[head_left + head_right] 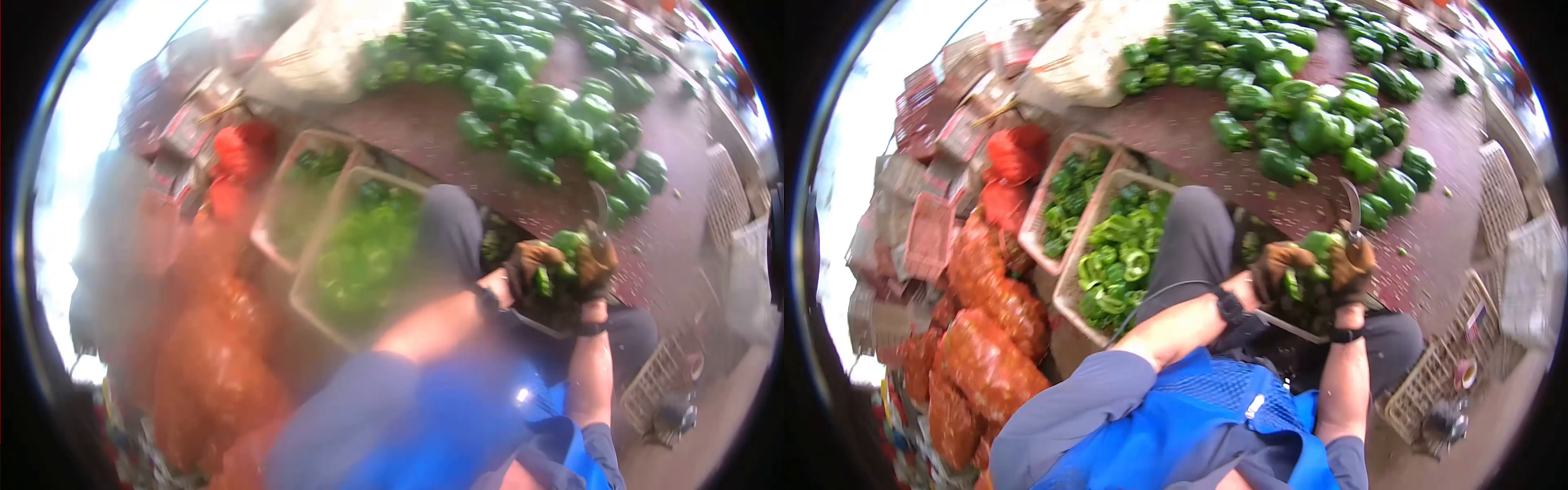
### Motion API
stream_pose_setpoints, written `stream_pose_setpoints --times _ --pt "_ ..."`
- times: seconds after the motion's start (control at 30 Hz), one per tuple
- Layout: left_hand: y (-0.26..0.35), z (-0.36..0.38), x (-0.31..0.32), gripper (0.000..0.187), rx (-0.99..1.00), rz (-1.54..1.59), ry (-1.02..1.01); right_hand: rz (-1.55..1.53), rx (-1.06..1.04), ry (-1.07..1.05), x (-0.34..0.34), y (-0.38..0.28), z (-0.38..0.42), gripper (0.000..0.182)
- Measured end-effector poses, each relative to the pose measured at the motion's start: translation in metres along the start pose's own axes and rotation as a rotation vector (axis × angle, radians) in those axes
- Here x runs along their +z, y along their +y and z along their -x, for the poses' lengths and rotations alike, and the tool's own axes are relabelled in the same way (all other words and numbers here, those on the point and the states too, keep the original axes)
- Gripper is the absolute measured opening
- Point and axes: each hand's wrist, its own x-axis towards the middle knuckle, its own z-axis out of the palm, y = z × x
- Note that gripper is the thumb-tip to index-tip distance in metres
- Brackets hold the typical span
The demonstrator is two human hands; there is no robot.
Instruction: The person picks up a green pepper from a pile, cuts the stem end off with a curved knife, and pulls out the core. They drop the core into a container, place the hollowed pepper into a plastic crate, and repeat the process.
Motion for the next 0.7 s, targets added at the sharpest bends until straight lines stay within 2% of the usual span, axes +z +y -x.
stream_pose_setpoints --times 0.03,0.07,0.1,0.13,0.2,0.33,0.4,0.43,0.5,0.53,0.6,0.67,0.7 --pt "0.018 0.016 0.016 0.026 -0.126 0.117 -0.066 0.070 -0.040 0.066 0.011 -0.022 -0.003 0.029" --pt "-0.004 -0.008 -0.024 0.026 -0.081 0.118 -0.161 0.140 -0.079 0.127 0.021 -0.044 -0.003 0.030" --pt "0.015 0.007 0.000 0.030 -0.144 0.287 -0.191 -0.055 0.064 0.126 0.020 -0.053 -0.002 0.030" --pt "0.023 0.013 0.000 0.034 -0.111 0.266 -0.235 -0.263 0.204 0.114 0.016 -0.059 -0.003 0.030" --pt "0.028 0.017 0.005 0.038 0.077 0.007 0.012 -0.290 0.258 0.096 0.006 -0.050 -0.003 0.031" --pt "0.077 0.015 -0.012 0.044 0.233 0.064 -0.183 -0.299 0.380 -0.006 0.005 -0.053 -0.004 0.035" --pt "0.119 0.028 -0.015 0.048 0.228 0.194 -0.352 -0.187 0.327 -0.086 0.007 -0.045 -0.002 0.036" --pt "0.137 0.037 -0.008 0.048 0.330 0.293 -0.342 -0.059 0.270 -0.165 0.003 -0.033 -0.001 0.035" --pt "0.181 0.064 -0.013 0.049 0.519 0.273 -0.327 0.017 0.360 -0.242 0.006 -0.027 0.001 0.034" --pt "0.199 0.073 -0.027 0.049 0.639 0.209 -0.330 -0.024 0.518 -0.239 0.008 -0.039 0.001 0.033" --pt "0.228 0.105 -0.044 0.041 0.892 0.209 -0.047 -0.026 0.565 -0.230 0.013 -0.042 0.002 0.034" --pt "0.257 0.135 -0.087 0.041 1.089 0.188 -0.020 -0.062 0.512 -0.246 0.011 -0.027 0.003 0.034" --pt "0.267 0.153 -0.118 0.040 1.123 0.228 0.077 -0.029 0.502 -0.250 0.010 -0.026 0.004 0.033"
